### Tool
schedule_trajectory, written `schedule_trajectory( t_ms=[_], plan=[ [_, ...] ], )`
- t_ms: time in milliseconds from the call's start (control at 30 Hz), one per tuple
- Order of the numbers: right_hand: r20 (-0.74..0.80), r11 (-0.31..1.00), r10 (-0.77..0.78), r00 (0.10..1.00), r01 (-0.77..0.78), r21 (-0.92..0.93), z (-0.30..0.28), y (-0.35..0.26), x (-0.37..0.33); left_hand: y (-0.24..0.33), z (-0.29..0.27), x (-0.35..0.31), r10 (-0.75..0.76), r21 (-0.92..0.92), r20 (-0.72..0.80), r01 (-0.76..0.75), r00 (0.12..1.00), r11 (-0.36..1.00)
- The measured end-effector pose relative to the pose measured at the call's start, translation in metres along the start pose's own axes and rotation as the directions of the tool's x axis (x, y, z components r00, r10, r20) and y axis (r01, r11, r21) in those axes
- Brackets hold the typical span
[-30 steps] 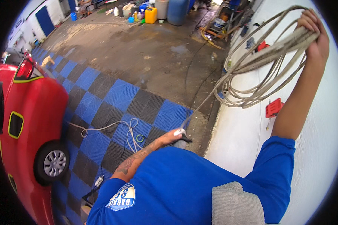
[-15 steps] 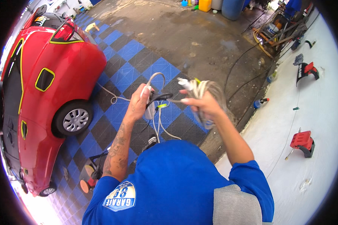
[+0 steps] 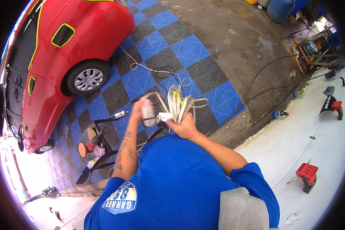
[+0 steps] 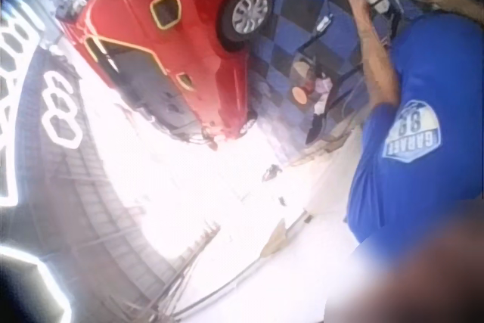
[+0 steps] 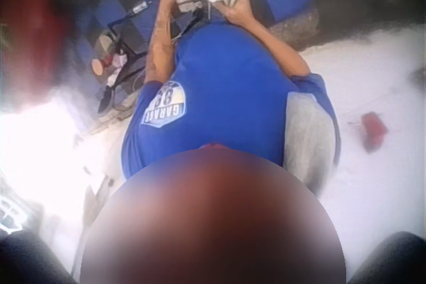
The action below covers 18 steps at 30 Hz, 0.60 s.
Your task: The person coils a long extension cord and places it on a table. They then pick up a polishing machine, coil its cable, and set it down. Finally, they move a chair with detailing supplies to a different spot in the garage.
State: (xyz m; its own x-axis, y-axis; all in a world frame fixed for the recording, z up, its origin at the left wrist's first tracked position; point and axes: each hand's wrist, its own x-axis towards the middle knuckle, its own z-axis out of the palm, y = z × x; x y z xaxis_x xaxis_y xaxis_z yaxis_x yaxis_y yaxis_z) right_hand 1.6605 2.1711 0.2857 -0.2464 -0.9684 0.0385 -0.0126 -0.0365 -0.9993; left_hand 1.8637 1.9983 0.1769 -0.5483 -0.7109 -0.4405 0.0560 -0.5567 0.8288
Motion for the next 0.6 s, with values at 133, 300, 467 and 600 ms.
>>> schedule_trajectory(
  t_ms=[133,300,467,600],
  plan=[
    [0.13,0.993,0.082,0.988,-0.069,-0.098,-0.008,-0.013,0.005,-0.004,-0.108,-0.007,0.051,0.021,-0.191,-0.048,0.98,0.999],
    [0.035,0.837,0.449,0.893,-0.434,0.334,0.001,-0.009,0.013,0.002,-0.094,0.001,-0.038,-0.012,-0.349,0.036,0.936,0.999],
    [-0.206,0.803,0.512,0.834,-0.379,0.46,-0.011,-0.057,0.014,-0.016,-0.107,0.017,-0.098,-0.225,-0.322,0.025,0.942,0.974],
    [-0.304,0.856,0.414,0.858,-0.255,0.449,0.001,-0.12,0.011,-0.007,-0.111,0.028,-0.157,-0.347,-0.177,0.087,0.972,0.934]
  ],
)
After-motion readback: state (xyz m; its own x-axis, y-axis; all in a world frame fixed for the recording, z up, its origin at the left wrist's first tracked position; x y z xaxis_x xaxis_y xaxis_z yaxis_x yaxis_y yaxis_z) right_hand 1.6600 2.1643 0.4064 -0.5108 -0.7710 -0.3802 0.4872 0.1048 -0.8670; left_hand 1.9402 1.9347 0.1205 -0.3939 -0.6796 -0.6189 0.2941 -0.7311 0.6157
